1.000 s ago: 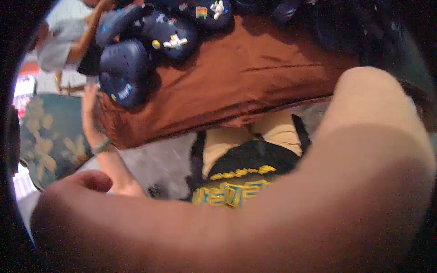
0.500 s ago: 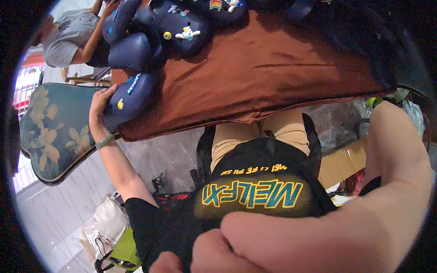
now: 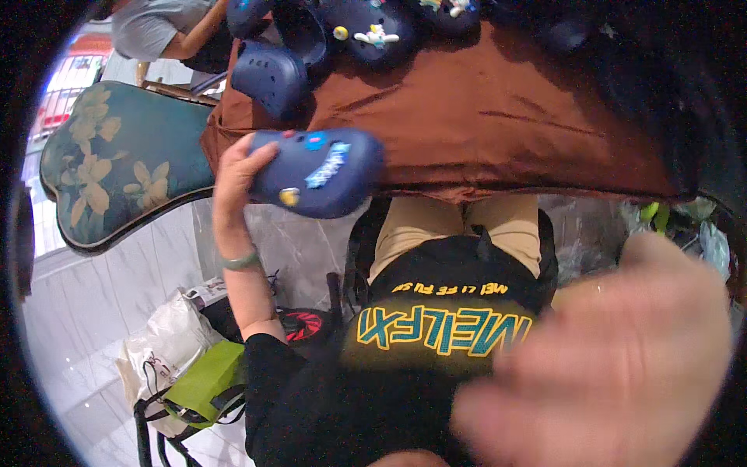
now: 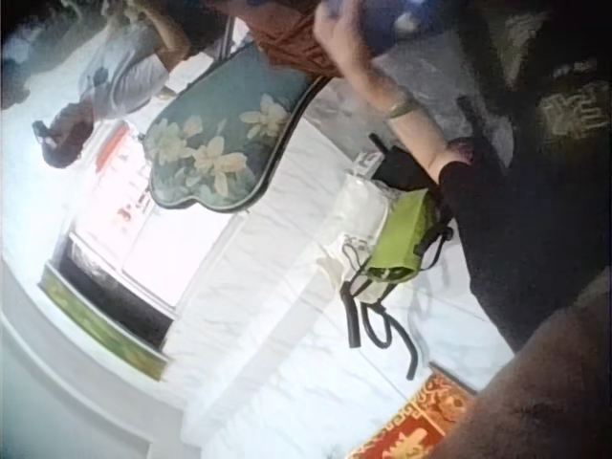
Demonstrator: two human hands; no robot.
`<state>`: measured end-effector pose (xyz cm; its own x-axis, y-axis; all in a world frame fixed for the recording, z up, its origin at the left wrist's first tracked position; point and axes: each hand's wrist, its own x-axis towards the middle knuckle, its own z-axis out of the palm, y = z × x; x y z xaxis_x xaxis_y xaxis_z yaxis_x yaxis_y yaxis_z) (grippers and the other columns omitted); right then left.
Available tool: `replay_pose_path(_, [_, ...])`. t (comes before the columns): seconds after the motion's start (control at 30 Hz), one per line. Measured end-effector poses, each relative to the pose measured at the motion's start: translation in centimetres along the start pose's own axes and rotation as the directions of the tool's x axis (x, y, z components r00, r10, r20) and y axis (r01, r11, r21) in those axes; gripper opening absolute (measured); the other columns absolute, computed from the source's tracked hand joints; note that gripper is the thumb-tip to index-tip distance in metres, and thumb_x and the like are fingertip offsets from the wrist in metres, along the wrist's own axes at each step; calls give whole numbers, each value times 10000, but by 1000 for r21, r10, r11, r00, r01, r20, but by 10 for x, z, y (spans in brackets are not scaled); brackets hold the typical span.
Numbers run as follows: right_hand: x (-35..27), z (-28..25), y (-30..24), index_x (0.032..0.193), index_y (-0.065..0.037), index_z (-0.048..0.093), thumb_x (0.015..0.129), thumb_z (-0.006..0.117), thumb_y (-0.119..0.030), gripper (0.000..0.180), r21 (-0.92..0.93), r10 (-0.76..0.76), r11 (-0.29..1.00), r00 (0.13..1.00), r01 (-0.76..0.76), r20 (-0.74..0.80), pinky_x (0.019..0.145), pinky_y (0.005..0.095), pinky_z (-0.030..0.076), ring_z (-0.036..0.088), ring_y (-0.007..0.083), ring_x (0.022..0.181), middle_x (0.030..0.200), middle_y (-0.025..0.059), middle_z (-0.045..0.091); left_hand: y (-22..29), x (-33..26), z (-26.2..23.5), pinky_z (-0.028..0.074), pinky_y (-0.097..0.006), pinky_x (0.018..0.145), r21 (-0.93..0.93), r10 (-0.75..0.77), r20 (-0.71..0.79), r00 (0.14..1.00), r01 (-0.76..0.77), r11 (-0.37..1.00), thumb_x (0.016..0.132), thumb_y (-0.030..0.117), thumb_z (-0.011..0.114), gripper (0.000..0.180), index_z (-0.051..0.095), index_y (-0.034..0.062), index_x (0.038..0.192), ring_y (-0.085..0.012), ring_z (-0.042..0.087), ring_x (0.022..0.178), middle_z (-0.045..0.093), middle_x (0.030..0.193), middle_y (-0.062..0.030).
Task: The person decorates clogs by inserting decorative charms into their holes by hand.
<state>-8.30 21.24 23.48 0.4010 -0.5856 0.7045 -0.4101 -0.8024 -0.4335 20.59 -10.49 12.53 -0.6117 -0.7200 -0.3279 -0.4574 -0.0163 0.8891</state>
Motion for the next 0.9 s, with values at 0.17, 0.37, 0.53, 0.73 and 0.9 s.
replay_pose_path(0.17, [-3, 70, 75, 1309, -91, 468, 609, 783, -321, 802, -497, 568, 741, 817, -452, 104, 958, 520, 388, 374, 391, 1262, 1377, 173, 395, -17, 32, 102, 476, -246, 689, -140, 261, 2, 965, -258, 956, 851, 214, 666, 224, 644, 2, 918, -77, 575, 760, 650, 844, -23])
replay_pose_path(0.37, [-81, 122, 153, 1392, -263, 373, 528, 845, -258, 984, -613, 682, 627, 718, -481, 135, 1014, 546, 283, 210, 352, 1357, 1487, 72, 239, -15, 77, 98, 405, -425, 836, 618, 698, -454, 553, -369, 694, 806, 442, 685, 498, 571, -18, 958, -336, 501, 926, 571, 970, -179])
replay_pose_path(0.53, [-79, 141, 161, 1350, -258, 432, 513, 831, -144, 934, -490, 598, 687, 800, -536, -36, 1007, 521, 295, 269, 331, 1314, 1431, 47, 332, -43, 168, -31, 292, -455, 1047, 657, 551, -653, 520, 26, 754, 719, 573, 704, 912, 429, -92, 1279, -421, 377, 1253, 473, 1279, -293])
replay_pose_path(0.73, [-82, 137, 169, 1342, -233, 433, 510, 824, -125, 925, -435, 590, 708, 804, -557, -69, 992, 524, 290, 263, 331, 1317, 1445, 53, 319, -9, 149, -92, 464, -226, 647, -32, 89, -139, 986, -94, 995, 862, 205, 673, 223, 679, -7, 930, -70, 583, 715, 658, 849, -5])
replay_pose_path(0.9, [-88, 132, 169, 1350, -228, 426, 533, 804, -120, 906, -443, 612, 691, 789, -571, -61, 970, 560, 286, 263, 335, 1314, 1451, 59, 318, 110, 125, -91, 500, -271, 640, -20, 200, -274, 941, -213, 977, 841, 270, 682, 327, 640, 13, 1039, -128, 629, 761, 663, 906, -51])
